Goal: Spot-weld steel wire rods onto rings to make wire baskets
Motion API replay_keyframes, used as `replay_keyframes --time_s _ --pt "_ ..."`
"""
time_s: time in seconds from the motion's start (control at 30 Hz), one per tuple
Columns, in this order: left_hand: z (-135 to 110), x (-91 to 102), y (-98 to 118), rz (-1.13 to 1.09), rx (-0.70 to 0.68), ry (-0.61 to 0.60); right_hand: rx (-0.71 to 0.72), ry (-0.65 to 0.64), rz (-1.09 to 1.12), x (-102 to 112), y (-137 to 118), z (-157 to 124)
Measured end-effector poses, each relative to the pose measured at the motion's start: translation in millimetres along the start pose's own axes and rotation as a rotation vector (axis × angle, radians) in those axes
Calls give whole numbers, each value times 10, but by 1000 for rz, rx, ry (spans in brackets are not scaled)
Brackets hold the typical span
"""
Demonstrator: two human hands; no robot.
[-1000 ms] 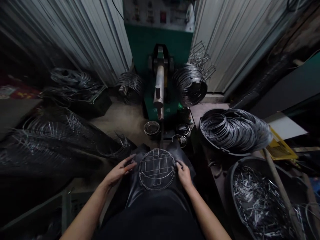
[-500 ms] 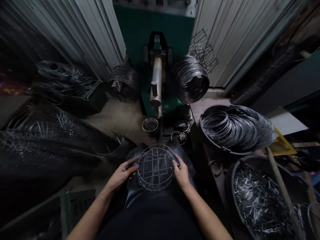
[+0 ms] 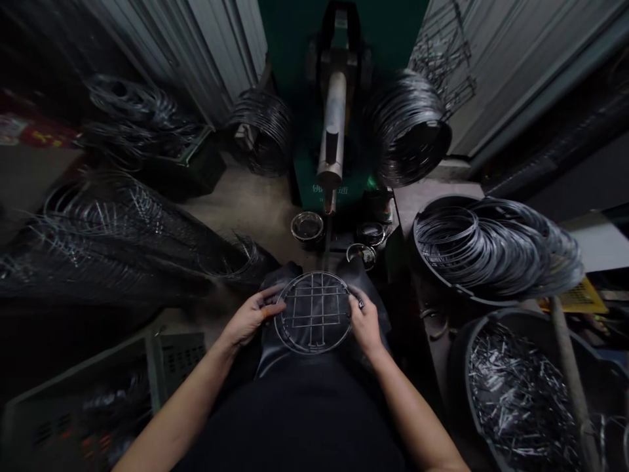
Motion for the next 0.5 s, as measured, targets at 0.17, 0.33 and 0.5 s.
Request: replay_keyframes --time_s 0.17,0.33,0.5 --pt "-9 76 -33 127 -20 52 92 33 -123 27 28 -117" --pt "65 74 -76 192 -48 36 79 -15 -129 6 204 -45" --pt "131 74 -73 368 -141 -13 87 -54 -118 4 272 5"
Point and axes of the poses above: each hand's wrist, its own z-axis towards the middle knuckle, its own x-axis out of the back of the hand, y = z × x, the point moved 4 cm from there along z, towards the middle knuckle
